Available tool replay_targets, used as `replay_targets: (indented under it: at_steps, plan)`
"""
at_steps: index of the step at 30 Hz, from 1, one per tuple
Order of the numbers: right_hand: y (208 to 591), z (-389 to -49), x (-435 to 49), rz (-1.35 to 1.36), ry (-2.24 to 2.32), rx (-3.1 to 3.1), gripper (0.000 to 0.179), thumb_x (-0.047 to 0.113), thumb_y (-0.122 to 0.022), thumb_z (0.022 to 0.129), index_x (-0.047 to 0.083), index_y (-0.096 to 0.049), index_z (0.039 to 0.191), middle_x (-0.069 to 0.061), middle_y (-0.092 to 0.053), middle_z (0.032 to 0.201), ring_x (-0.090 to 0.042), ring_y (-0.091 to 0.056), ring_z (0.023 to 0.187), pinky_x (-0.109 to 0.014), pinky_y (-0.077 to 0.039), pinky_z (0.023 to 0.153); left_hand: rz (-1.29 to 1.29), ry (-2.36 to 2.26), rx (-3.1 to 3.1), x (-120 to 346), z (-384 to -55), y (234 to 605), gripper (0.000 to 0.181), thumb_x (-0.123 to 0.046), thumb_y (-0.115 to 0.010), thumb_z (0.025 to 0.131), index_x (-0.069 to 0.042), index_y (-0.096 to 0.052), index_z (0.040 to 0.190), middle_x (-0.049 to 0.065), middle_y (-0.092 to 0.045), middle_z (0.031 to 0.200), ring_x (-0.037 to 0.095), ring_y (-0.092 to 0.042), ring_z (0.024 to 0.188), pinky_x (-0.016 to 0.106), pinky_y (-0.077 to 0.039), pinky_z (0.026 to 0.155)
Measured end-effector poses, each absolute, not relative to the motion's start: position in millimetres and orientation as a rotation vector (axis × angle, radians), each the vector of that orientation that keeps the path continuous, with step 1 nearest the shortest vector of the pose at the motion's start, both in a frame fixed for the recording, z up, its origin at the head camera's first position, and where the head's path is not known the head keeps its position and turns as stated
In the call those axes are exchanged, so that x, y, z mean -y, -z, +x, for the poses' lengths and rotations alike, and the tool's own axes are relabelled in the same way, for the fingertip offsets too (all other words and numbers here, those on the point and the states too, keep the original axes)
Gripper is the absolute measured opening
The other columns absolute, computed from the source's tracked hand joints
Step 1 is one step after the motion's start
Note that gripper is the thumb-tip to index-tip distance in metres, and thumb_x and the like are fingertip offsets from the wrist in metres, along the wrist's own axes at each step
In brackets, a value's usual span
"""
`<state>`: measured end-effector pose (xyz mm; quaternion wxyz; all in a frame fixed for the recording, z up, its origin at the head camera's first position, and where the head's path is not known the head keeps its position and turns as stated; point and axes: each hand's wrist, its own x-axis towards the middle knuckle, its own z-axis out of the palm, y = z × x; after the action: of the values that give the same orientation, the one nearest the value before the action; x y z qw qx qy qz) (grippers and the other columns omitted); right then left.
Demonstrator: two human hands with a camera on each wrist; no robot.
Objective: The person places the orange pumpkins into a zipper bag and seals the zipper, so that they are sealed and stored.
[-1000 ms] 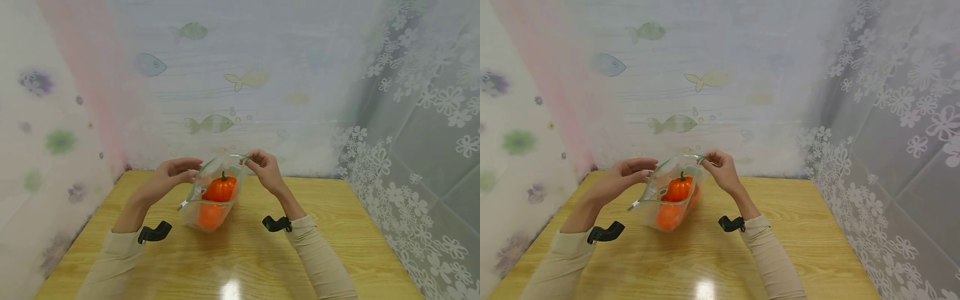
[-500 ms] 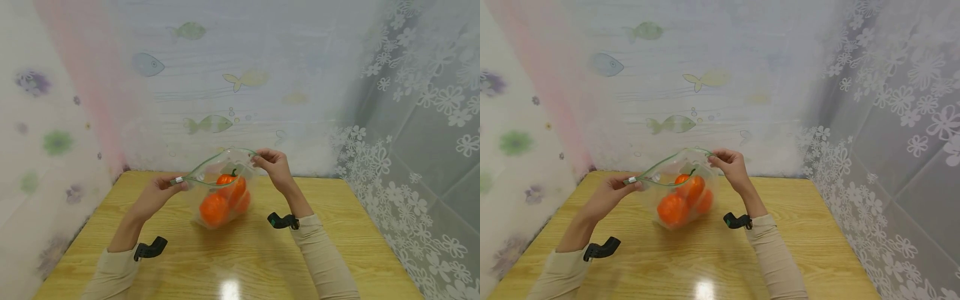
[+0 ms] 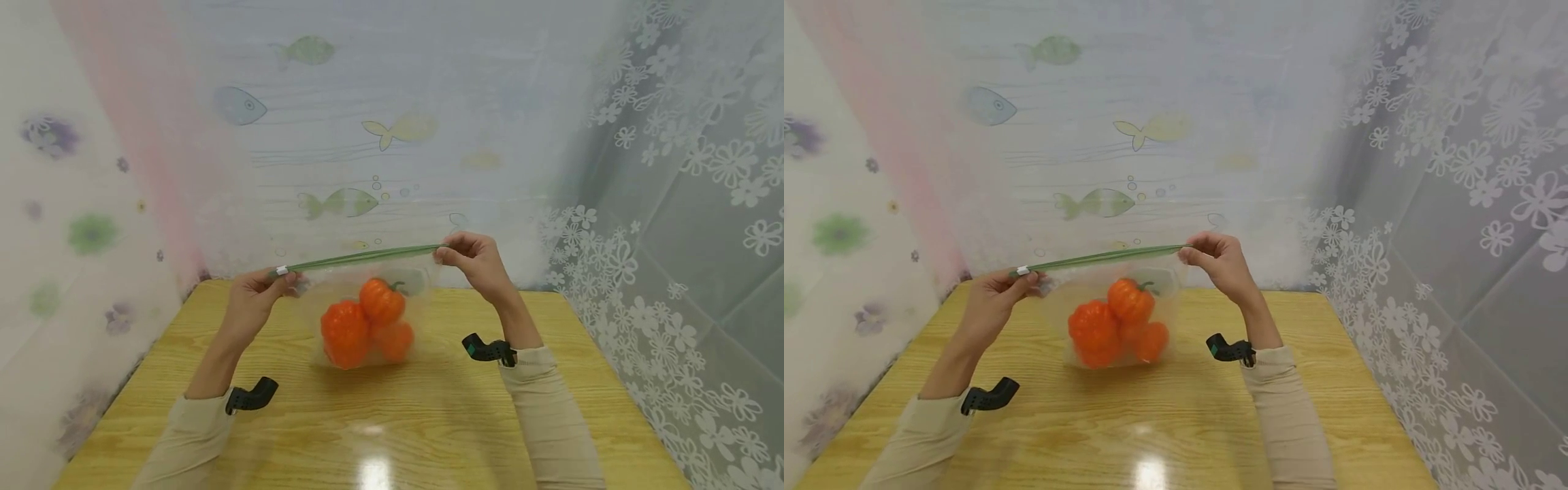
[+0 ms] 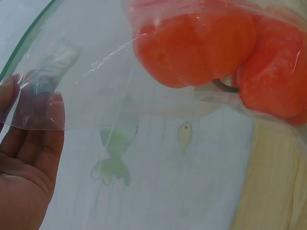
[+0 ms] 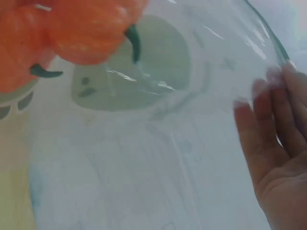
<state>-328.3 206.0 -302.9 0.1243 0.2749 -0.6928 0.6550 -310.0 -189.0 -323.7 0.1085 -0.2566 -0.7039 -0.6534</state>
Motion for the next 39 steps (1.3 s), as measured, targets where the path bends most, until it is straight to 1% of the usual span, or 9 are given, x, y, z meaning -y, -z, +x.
replay_targets:
  at_steps: [3, 8, 14, 21, 24, 27, 30, 37, 39]
  plan:
    - [308.1, -329.2, -197.8, 0.765, -1.936, 1.883, 0.013, 0.001, -0.065, 0.099, 0.013, -0.071, 0.099, 0.003, -0.073, 0.088, -0.011, -0.071, 0.083, -0.029, -0.061, 0.084, -0.753, 1.956, 1.997, 182.2, -313.9, 323.5, 0.021, -0.007, -0.061, 0.102, 0.010, -0.073, 0.109, -0.008, -0.077, 0.097, 0.008, -0.073, 0.086, 0.024, -0.061, 0.081]
    - [319.7, -331.4, -183.9, 0.740, -2.052, 1.751, 0.015, 0.002, -0.059, 0.103, 0.014, -0.069, 0.102, 0.002, -0.073, 0.088, -0.012, -0.071, 0.086, -0.033, -0.061, 0.089, -0.736, 2.071, 1.778, 170.7, -319.6, 327.0, 0.019, -0.001, -0.063, 0.100, 0.016, -0.069, 0.104, 0.000, -0.078, 0.090, 0.011, -0.074, 0.081, 0.027, -0.062, 0.075]
    - [321.0, -331.7, -181.1, 0.695, -1.958, 1.718, 0.015, 0.002, -0.060, 0.102, -0.010, -0.069, 0.099, 0.003, -0.075, 0.086, -0.011, -0.073, 0.084, -0.031, -0.061, 0.086, -0.665, 2.041, 1.690, 162.9, -322.9, 327.7, 0.019, 0.001, -0.064, 0.099, 0.020, -0.067, 0.101, 0.000, -0.076, 0.083, 0.010, -0.073, 0.077, 0.026, -0.062, 0.068]
    - [318.2, -330.8, -180.0, 0.646, -1.799, 1.646, 0.023, -0.001, -0.061, 0.100, -0.024, -0.062, 0.100, 0.005, -0.072, 0.078, -0.007, -0.069, 0.064, -0.024, -0.062, 0.065, -0.673, 1.996, 1.654, 155.9, -323.7, 325.7, 0.021, 0.004, -0.065, 0.097, 0.024, -0.064, 0.097, -0.002, -0.076, 0.080, 0.009, -0.073, 0.072, 0.025, -0.061, 0.065]
    - [323.2, -331.9, -180.6, 0.644, -1.758, 1.627, 0.022, -0.004, -0.060, 0.100, -0.025, -0.063, 0.101, 0.006, -0.073, 0.078, -0.005, -0.069, 0.060, -0.024, -0.061, 0.060, -0.659, 2.004, 1.657, 153.5, -323.1, 328.2, 0.018, 0.004, -0.065, 0.097, 0.022, -0.065, 0.095, -0.002, -0.076, 0.079, 0.009, -0.072, 0.069, 0.024, -0.061, 0.063]
    - [329.6, -334.3, -183.3, 0.639, -1.764, 1.579, 0.019, -0.007, -0.060, 0.099, -0.026, -0.064, 0.100, 0.005, -0.074, 0.076, -0.005, -0.069, 0.059, -0.023, -0.060, 0.059, -0.661, 2.017, 1.666, 151.8, -322.7, 330.8, 0.011, 0.003, -0.064, 0.098, 0.012, -0.072, 0.095, -0.002, -0.076, 0.080, 0.009, -0.072, 0.069, 0.024, -0.061, 0.064]
    - [333.8, -335.9, -185.5, 0.624, -1.788, 1.520, 0.018, -0.008, -0.060, 0.098, -0.026, -0.064, 0.097, 0.003, -0.074, 0.074, -0.006, -0.069, 0.057, -0.022, -0.060, 0.058, -0.666, 2.043, 1.660, 149.9, -322.8, 333.1, 0.013, 0.001, -0.063, 0.099, 0.002, -0.076, 0.097, -0.002, -0.076, 0.082, 0.010, -0.072, 0.072, 0.025, -0.061, 0.065]
    - [333.7, -334.7, -183.8, 0.522, -1.742, 1.542, 0.021, -0.002, -0.061, 0.100, -0.021, -0.067, 0.092, 0.003, -0.072, 0.068, -0.006, -0.068, 0.055, -0.021, -0.059, 0.056, -0.610, 2.038, 1.636, 141.1, -327.8, 332.9, 0.023, -0.007, -0.060, 0.103, 0.013, -0.070, 0.100, -0.004, -0.075, 0.080, 0.009, -0.070, 0.075, 0.023, -0.061, 0.063]
    - [328.6, -331.7, -182.6, 0.491, -1.725, 1.575, 0.020, -0.003, -0.060, 0.100, -0.020, -0.067, 0.091, -0.006, -0.072, 0.068, -0.007, -0.068, 0.056, -0.021, -0.059, 0.058, -0.601, 2.023, 1.631, 137.6, -331.0, 330.8, 0.023, -0.009, -0.060, 0.103, 0.010, -0.071, 0.098, -0.004, -0.074, 0.080, 0.009, -0.070, 0.075, 0.022, -0.060, 0.063]
